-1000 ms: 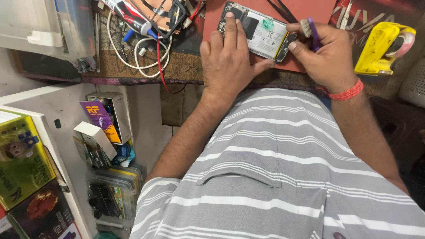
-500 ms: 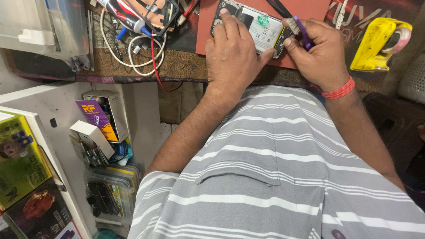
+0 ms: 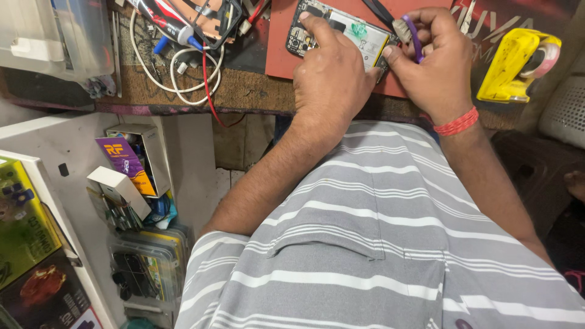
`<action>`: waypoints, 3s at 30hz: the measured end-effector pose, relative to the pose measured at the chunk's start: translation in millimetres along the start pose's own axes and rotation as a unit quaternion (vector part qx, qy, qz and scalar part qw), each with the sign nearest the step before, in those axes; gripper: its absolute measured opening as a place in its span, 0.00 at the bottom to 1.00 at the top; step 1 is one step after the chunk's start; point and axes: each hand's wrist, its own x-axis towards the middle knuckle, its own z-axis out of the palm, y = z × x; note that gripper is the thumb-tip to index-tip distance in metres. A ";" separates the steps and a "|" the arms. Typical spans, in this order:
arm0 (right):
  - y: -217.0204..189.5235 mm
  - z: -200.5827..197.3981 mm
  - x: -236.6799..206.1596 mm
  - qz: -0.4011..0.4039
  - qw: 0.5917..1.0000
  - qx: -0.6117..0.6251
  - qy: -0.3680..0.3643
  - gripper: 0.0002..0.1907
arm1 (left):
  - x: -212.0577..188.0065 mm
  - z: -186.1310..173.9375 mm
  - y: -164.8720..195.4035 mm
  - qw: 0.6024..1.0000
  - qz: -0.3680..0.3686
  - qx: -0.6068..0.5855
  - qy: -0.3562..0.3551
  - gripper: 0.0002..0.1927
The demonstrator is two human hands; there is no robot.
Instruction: The person applies adhesive to the phone chassis, installs a new battery, and secures internal components using a screwdriver and tweezers. The phone remains open on the workbench at the end of the clip.
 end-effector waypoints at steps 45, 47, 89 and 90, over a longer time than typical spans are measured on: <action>-11.2 8.5 7.2 -0.165 0.946 -0.278 0.034 0.12 | -39.3 31.6 -54.7 0.990 0.056 -0.099 0.078 0.57; -11.4 7.8 -2.5 -0.168 0.936 -0.304 0.060 0.13 | -38.2 34.1 -56.0 0.990 0.066 -0.097 0.078 0.58; -1.7 4.1 -36.4 -0.193 0.948 -0.254 -0.004 0.11 | -15.5 6.4 -68.0 0.976 0.015 -0.093 0.195 0.35; -1.3 3.1 -36.7 -0.194 0.949 -0.249 0.000 0.11 | -15.3 4.0 -80.9 0.971 -0.014 -0.068 0.230 0.29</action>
